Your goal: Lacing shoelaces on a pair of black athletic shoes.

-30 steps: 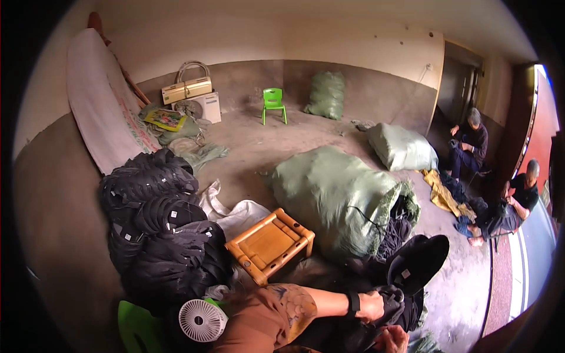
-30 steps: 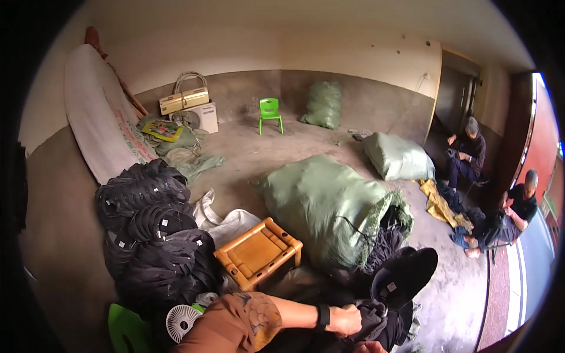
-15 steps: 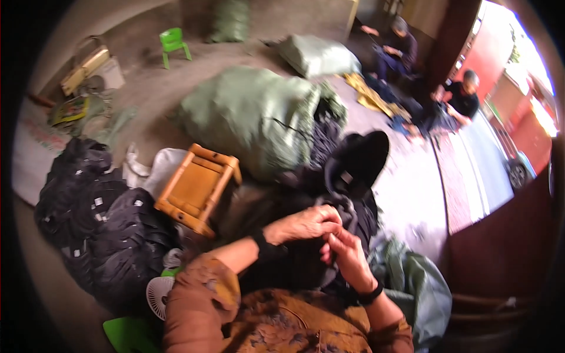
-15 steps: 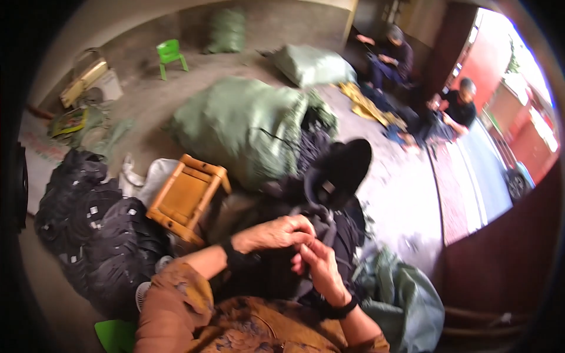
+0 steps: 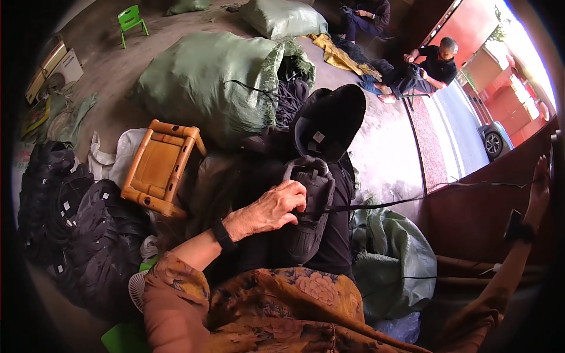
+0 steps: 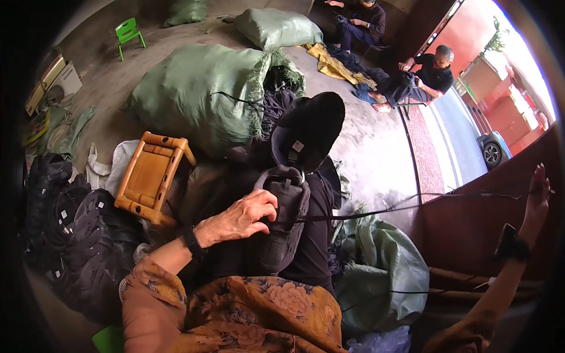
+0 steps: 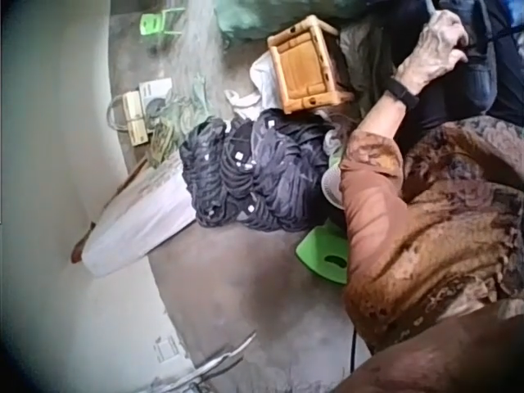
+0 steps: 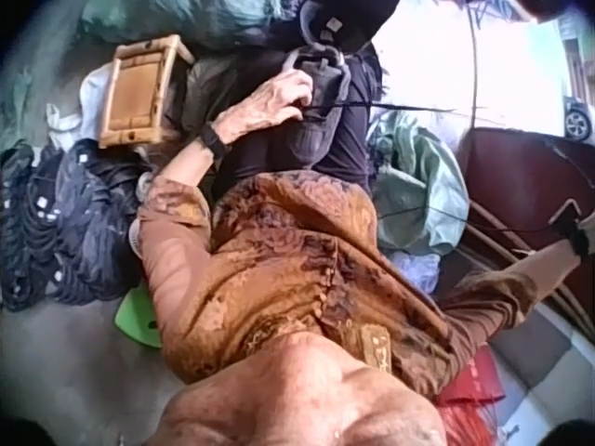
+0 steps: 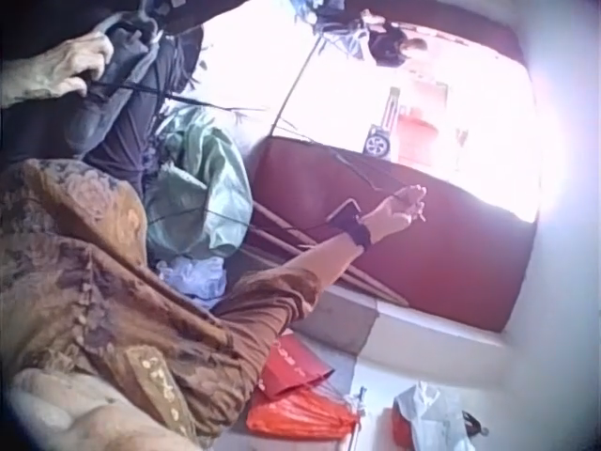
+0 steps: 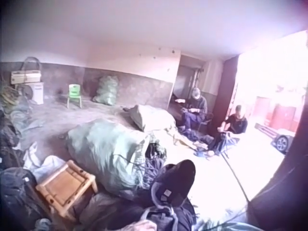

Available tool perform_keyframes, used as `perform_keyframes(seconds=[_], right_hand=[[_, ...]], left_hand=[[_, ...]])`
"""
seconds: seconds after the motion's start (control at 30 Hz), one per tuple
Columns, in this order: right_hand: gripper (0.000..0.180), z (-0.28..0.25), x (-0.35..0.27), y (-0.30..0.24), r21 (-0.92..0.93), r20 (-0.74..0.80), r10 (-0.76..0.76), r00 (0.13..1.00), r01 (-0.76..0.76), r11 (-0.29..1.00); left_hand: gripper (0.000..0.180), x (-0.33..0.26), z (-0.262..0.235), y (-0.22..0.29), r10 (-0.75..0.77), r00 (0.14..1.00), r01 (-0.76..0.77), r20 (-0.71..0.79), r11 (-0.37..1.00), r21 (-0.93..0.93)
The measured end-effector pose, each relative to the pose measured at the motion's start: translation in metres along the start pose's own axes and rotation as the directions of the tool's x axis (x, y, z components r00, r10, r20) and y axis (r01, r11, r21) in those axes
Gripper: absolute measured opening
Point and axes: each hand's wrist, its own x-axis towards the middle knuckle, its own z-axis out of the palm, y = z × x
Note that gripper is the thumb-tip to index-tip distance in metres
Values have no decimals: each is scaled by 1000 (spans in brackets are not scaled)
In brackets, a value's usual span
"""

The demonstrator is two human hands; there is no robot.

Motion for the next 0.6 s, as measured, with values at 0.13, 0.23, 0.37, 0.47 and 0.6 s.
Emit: perform_keyframes(seconds=[0.13,0.23,0.37,0.47,0.6], right_hand=[[49,197,-28,110,-329,-229,-94,969,14,944],[49,213,-31,109,-315,-219,-59,974,-13,949],[49,180,1,97,-169,102,159,982,-141,976],[48,122,39,68,-165,455,332,826,-288,943],[50,96,41,5,-858,181,81,980,197,-474]], left_hand=[[23,-15,1,14,47,997,-32,-65,977,209],[14,-15,6,15,85,994,-56,-67,933,356],[8,-16,13,21,101,993,-63,-57,882,467],[9,-18,20,22,96,990,-23,-105,838,545],[12,-18,22,13,121,978,-29,-168,884,467]])
